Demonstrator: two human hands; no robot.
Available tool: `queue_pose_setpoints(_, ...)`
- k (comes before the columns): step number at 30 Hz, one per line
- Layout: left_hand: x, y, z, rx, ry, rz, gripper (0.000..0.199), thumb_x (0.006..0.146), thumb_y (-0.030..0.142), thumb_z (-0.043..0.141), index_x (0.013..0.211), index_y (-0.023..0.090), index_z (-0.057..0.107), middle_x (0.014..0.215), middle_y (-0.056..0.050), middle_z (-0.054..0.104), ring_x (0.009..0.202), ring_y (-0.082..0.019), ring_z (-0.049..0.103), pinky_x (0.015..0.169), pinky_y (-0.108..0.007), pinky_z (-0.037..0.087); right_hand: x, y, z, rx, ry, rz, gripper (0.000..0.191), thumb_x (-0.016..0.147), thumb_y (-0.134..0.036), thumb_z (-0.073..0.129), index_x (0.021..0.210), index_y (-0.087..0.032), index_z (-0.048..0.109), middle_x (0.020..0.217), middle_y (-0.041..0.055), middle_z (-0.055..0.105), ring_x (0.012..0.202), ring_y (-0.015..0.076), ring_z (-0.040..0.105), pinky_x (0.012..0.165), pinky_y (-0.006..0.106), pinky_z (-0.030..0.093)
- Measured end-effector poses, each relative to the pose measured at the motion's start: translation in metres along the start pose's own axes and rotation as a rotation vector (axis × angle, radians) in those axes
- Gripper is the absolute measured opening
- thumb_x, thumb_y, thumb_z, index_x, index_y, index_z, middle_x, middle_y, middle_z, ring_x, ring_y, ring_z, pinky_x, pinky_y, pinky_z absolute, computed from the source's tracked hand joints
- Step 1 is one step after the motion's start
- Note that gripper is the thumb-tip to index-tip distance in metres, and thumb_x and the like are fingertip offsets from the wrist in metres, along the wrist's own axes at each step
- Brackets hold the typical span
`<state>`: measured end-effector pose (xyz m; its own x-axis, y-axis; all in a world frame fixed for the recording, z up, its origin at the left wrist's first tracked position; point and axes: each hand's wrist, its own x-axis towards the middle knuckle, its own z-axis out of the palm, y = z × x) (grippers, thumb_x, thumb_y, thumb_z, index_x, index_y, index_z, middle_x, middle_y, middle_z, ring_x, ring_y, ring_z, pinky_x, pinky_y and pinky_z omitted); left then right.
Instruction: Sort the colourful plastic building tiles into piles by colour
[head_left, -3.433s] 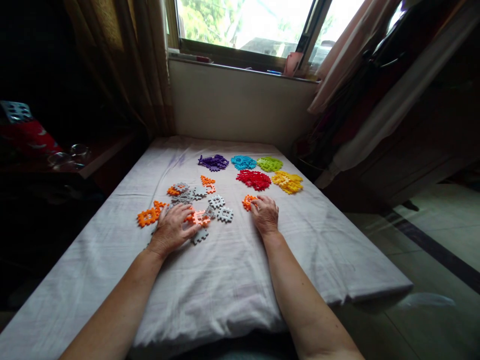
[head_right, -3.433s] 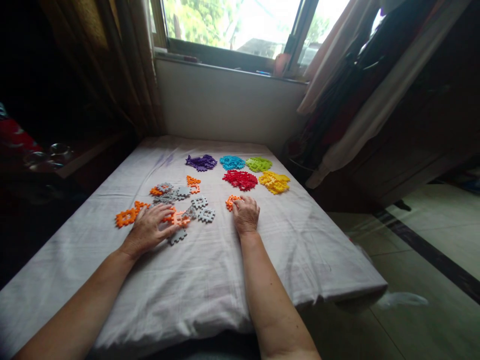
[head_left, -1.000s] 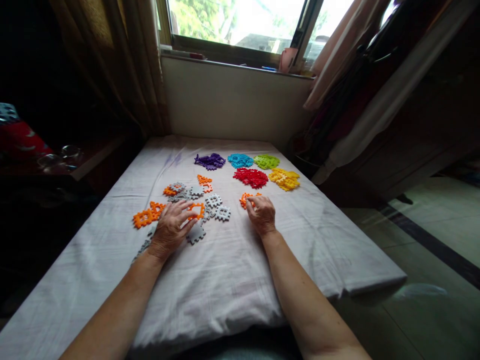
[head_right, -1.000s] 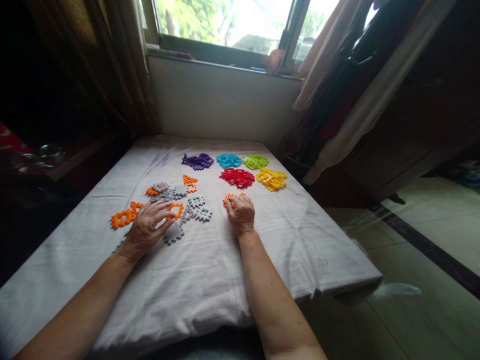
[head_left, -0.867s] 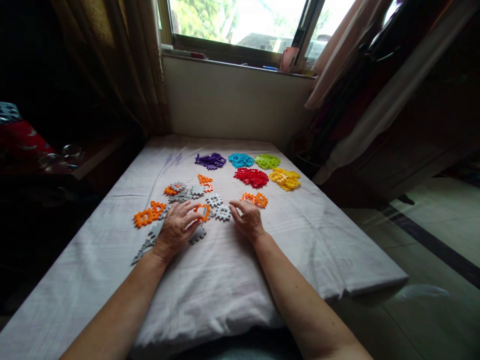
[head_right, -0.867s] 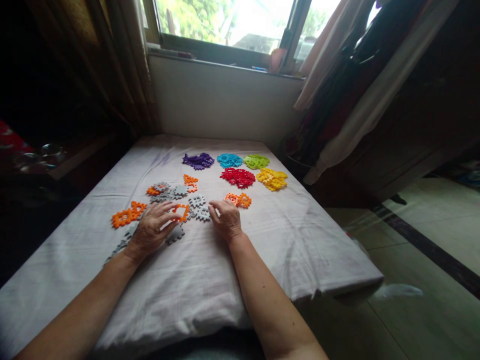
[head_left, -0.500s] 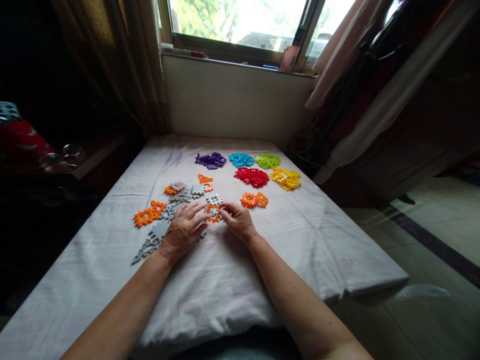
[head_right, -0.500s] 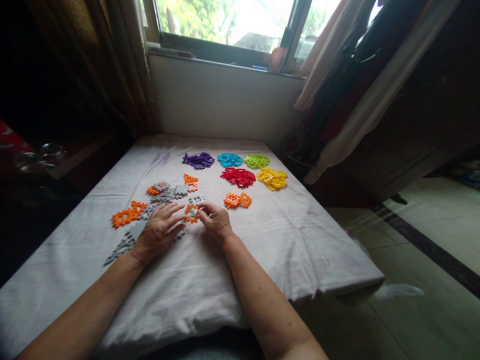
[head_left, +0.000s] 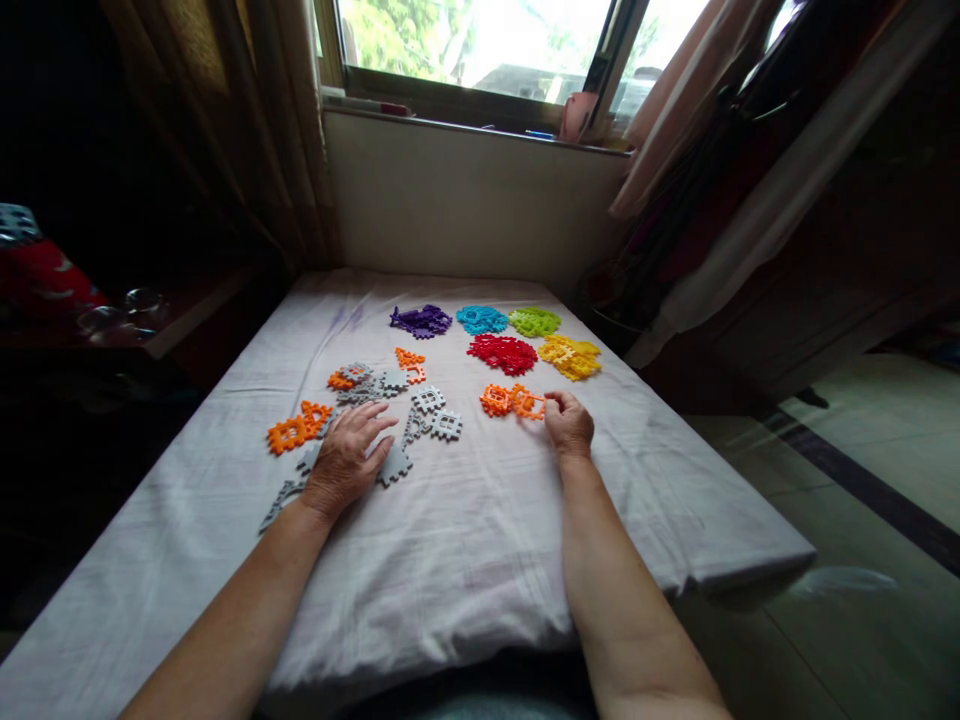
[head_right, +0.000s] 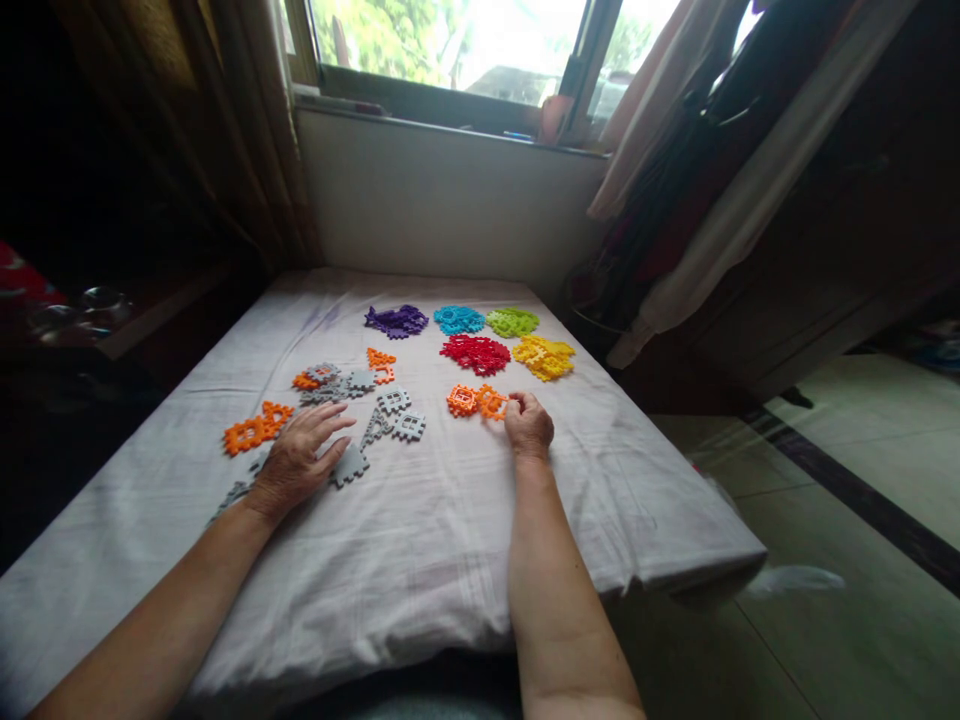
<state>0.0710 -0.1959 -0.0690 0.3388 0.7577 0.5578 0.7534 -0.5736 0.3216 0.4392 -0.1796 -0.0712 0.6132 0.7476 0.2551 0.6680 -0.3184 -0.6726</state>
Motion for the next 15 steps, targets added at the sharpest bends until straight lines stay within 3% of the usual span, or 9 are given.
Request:
queue_pose_setpoints(4,0.001,0.000,-0.002,0.006,-0.002,-0.006,0.029,0.094,0.036,0.050,0.109,0.026,0.072,0.132,-0.008,0.068,0.128,-0.026,0.058,0.114,-0.050,0.039,-0.005,-0.003,0.009,-0.113,-0.021,-0.105,0.039,0.085,-0.029,0.054,0.117,-0.020,0.074,0.114,0.0109,0.073,0.103,0.0252,0.063,0.092,0.036,0.048)
queue_pose_setpoints(8,0.005,-0.008,-0.015,0.026,0.037,-0.076,0.029,0.093,0.037,0.050,0.108,0.026,0.072,0.131,-0.007,0.069,0.126,-0.026,0.059,0.113,-0.048,0.040,-0.011,-0.013,0.016,-0.219,-0.148,-0.257,0.051,0.085,-0.033,0.062,0.135,-0.025,0.063,0.142,0.0111,0.060,0.128,0.0294,0.052,0.106,0.044,0.043)
queue_pose_setpoints(12,0.002,-0.035,-0.036,0.123,0.124,-0.269,0.033,0.091,0.038,0.050,0.112,0.024,0.071,0.128,-0.010,0.070,0.123,-0.029,0.062,0.110,-0.048,0.043,-0.013,-0.018,0.019,-0.283,-0.233,-0.319,0.051,0.085,-0.031,0.063,0.136,-0.027,0.063,0.141,0.0098,0.060,0.130,0.0295,0.051,0.109,0.046,0.040)
queue_pose_setpoints(15,-0.008,-0.065,-0.045,0.221,0.178,-0.467,0.040,0.089,0.040,0.051,0.120,0.020,0.068,0.127,-0.016,0.069,0.119,-0.034,0.064,0.104,-0.051,0.047,-0.012,-0.018,0.018,-0.302,-0.194,-0.241,0.050,0.086,-0.034,0.062,0.134,-0.025,0.065,0.134,0.0121,0.064,0.123,0.0305,0.055,0.106,0.045,0.041)
